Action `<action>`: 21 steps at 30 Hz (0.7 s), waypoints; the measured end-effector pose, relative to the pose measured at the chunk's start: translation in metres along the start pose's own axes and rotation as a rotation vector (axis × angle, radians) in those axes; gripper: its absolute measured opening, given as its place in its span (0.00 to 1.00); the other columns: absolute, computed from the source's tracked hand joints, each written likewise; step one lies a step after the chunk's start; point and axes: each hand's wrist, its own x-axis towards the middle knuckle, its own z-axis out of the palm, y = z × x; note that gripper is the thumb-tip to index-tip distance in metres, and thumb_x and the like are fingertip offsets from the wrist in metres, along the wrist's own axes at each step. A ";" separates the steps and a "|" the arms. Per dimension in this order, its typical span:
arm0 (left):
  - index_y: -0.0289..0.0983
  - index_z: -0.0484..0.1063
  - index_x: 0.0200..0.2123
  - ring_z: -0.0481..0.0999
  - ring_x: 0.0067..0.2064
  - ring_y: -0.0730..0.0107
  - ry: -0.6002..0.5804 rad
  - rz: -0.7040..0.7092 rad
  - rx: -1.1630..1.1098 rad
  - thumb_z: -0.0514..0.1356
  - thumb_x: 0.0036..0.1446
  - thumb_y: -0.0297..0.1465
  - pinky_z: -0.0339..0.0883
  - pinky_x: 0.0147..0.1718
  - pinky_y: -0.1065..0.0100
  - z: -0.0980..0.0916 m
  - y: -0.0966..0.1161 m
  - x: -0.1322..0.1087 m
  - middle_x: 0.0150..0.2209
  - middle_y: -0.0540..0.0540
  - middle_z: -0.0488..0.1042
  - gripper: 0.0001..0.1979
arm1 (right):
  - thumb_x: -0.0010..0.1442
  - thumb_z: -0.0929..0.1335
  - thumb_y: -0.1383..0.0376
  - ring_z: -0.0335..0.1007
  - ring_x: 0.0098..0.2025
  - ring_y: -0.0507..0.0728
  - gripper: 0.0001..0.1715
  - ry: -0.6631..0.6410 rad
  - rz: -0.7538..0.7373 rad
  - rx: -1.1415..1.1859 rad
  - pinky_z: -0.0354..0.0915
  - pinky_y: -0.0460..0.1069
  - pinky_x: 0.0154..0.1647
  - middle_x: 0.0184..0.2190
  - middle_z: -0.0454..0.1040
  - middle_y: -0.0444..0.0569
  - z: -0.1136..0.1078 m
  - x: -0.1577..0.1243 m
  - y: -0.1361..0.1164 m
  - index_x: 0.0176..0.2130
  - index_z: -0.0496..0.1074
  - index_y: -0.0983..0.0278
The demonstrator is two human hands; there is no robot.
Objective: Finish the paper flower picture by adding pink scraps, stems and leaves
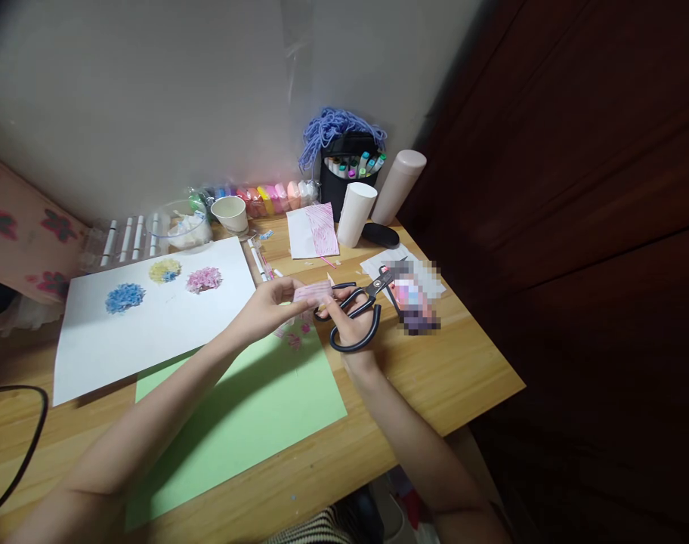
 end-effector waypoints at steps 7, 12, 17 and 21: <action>0.33 0.72 0.28 0.74 0.32 0.68 0.195 -0.078 -0.122 0.66 0.45 0.43 0.63 0.31 0.69 -0.027 0.006 0.004 0.29 0.46 0.77 0.17 | 0.49 0.65 0.40 0.64 0.17 0.49 0.30 -0.289 0.330 0.032 0.66 0.47 0.21 0.20 0.68 0.43 0.002 0.003 -0.004 0.27 0.65 0.64; 0.33 0.72 0.28 0.74 0.34 0.67 0.328 -0.046 -0.155 0.67 0.44 0.43 0.64 0.35 0.68 -0.048 0.010 0.006 0.29 0.45 0.76 0.18 | 0.37 0.59 0.27 0.63 0.18 0.50 0.45 -0.650 0.534 -0.100 0.66 0.48 0.24 0.19 0.66 0.42 0.004 -0.018 0.003 0.30 0.63 0.64; 0.33 0.71 0.28 0.73 0.33 0.67 0.259 -0.076 -0.082 0.65 0.46 0.42 0.62 0.34 0.69 -0.046 0.009 0.005 0.29 0.46 0.76 0.17 | 0.41 0.51 0.26 0.62 0.20 0.50 0.47 -0.807 0.418 -0.194 0.63 0.47 0.26 0.18 0.62 0.40 -0.001 -0.032 0.015 0.33 0.60 0.64; 0.33 0.69 0.25 0.71 0.29 0.69 0.185 -0.090 -0.008 0.64 0.46 0.42 0.60 0.30 0.70 -0.037 0.007 0.005 0.25 0.50 0.73 0.16 | 0.38 0.50 0.25 0.59 0.17 0.49 0.48 -0.777 0.382 -0.228 0.60 0.46 0.23 0.17 0.59 0.38 -0.003 -0.030 0.016 0.31 0.58 0.63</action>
